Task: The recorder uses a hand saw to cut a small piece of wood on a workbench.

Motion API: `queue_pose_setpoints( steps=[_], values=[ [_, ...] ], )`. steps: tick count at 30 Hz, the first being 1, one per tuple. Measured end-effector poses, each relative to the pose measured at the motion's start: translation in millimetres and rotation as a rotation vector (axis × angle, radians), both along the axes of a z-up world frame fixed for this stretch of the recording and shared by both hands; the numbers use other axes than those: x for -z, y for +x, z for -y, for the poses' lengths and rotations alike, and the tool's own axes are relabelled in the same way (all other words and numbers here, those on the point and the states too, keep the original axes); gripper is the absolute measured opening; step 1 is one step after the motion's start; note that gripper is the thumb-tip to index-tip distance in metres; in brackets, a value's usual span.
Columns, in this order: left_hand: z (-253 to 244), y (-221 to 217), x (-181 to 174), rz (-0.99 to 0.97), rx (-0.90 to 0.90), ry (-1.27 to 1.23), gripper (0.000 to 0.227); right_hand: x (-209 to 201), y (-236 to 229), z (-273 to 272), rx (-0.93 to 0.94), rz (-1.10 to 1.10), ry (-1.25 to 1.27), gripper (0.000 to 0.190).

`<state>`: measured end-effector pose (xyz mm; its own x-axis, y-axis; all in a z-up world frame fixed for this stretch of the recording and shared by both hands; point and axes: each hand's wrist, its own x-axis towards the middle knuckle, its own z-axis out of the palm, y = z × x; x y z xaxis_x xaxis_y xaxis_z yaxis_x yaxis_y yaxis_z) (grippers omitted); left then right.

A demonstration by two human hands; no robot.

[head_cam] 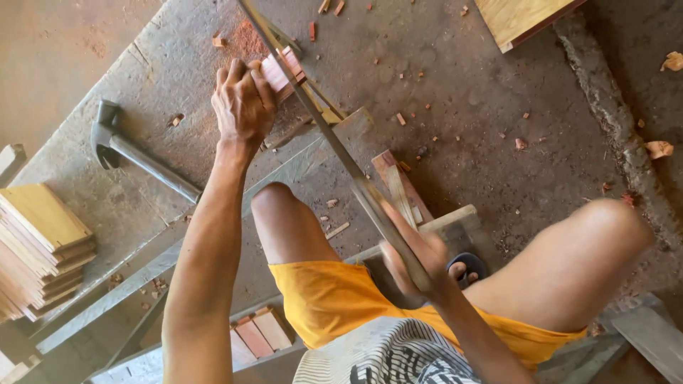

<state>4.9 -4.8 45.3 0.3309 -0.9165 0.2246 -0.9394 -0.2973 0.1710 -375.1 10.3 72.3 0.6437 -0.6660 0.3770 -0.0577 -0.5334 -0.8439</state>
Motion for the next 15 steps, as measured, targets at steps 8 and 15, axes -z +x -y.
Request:
queue_pose_setpoints(
  steps=[8,15],
  values=[
    [2.6,1.7,1.9,-0.062,-0.095,0.114,0.031,12.3,-6.8,-11.4,-0.032,0.056,0.071,0.028],
    [1.2,4.0,-1.2,-0.041,-0.053,0.083,0.032,-2.6,-107.4,-58.7,0.016,-0.075,0.096,0.042]
  ],
)
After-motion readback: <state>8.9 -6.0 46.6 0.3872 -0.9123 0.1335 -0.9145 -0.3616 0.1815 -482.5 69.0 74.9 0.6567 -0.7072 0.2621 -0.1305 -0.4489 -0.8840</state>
